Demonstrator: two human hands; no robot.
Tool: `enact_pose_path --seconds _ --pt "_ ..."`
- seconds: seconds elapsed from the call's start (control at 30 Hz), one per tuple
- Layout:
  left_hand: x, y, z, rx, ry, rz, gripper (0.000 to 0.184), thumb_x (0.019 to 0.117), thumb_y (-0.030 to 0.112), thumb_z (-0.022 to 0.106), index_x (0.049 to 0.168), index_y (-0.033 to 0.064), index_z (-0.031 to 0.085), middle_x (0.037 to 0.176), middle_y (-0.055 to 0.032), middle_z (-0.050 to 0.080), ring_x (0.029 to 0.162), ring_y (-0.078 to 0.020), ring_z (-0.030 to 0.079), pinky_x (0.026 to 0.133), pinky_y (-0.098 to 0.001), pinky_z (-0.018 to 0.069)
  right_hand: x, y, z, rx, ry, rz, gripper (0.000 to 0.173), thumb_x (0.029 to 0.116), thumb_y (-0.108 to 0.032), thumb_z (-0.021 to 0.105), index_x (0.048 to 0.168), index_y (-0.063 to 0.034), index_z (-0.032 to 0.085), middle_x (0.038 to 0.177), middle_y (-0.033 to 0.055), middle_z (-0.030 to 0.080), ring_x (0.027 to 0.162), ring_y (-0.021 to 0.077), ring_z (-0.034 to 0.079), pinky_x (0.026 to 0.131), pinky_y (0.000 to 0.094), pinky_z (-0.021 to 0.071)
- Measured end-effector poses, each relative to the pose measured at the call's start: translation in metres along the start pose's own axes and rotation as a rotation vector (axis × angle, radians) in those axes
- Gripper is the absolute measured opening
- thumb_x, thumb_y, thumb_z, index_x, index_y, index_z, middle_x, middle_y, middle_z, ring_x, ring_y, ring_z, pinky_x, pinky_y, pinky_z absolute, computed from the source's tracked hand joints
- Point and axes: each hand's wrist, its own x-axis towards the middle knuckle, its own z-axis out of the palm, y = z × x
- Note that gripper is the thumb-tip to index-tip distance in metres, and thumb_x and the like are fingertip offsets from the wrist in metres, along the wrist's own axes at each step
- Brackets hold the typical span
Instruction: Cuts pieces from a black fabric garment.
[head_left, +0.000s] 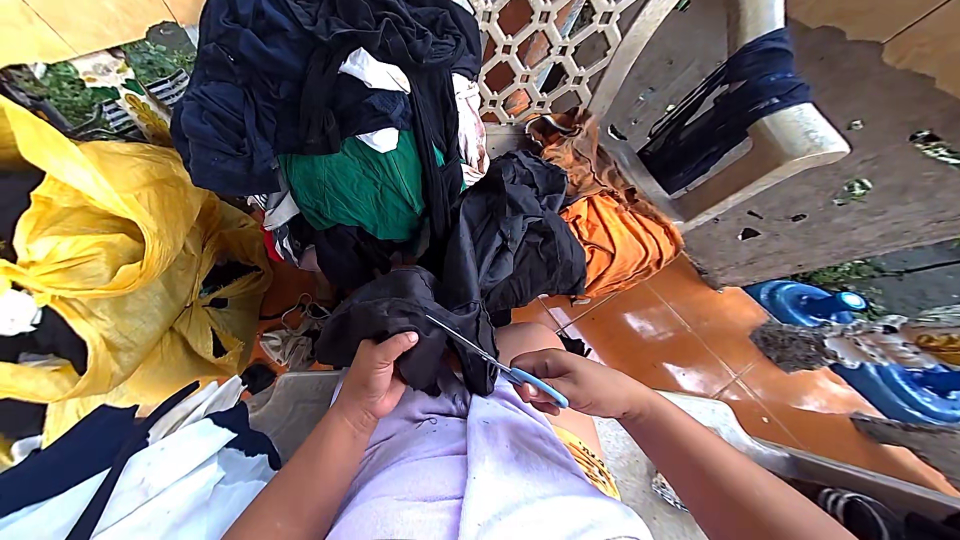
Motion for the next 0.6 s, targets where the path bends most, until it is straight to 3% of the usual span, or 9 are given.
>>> enact_pose_path --seconds 0.1,0.23,0.43,0.6 --pt "0.000 0.002 -0.010 0.047 -0.092 0.006 0.025 0.0829 -0.013 0.057 0.100 0.0038 0.064 0.093 -0.0082 0.074 0.086 -0.0160 0.073 0.081 -0.0347 0.0614 0.000 0.000 0.003 0.052 0.019 0.024 0.020 0.0935 -0.040 0.066 0.083 -0.0225 0.064 0.066 -0.0146 0.057 0.057 -0.0053 0.053 0.054 0.0118 0.0426" --pt "-0.001 0.007 -0.019 0.045 -0.171 -0.035 0.027 0.0780 -0.012 0.062 0.097 0.0056 0.067 0.092 -0.0074 0.075 0.085 -0.0153 0.074 0.080 -0.0339 0.0619 0.005 0.004 0.004 0.058 0.001 0.014 0.034 0.0900 -0.057 0.069 0.086 -0.0235 0.063 0.067 -0.0155 0.056 0.058 -0.0056 0.052 0.055 0.0117 0.0419" --pt "-0.003 0.011 -0.025 0.073 -0.188 -0.035 0.031 0.0760 -0.015 0.062 0.099 0.0057 0.066 0.094 -0.0062 0.075 0.088 -0.0149 0.073 0.083 -0.0343 0.0615 0.013 0.003 0.003 0.016 -0.018 0.028 0.029 0.0915 -0.051 0.067 0.086 -0.0231 0.062 0.066 -0.0157 0.055 0.059 -0.0054 0.051 0.056 0.0122 0.0417" --pt "-0.003 0.007 -0.032 0.093 -0.304 -0.065 0.032 0.0730 -0.011 0.070 0.098 0.0087 0.070 0.095 -0.0039 0.076 0.090 -0.0127 0.073 0.085 -0.0325 0.0610 0.022 -0.002 0.008 -0.024 -0.033 -0.008 0.026 0.0941 -0.047 0.064 0.086 -0.0227 0.060 0.066 -0.0165 0.054 0.059 -0.0057 0.051 0.057 0.0125 0.0418"
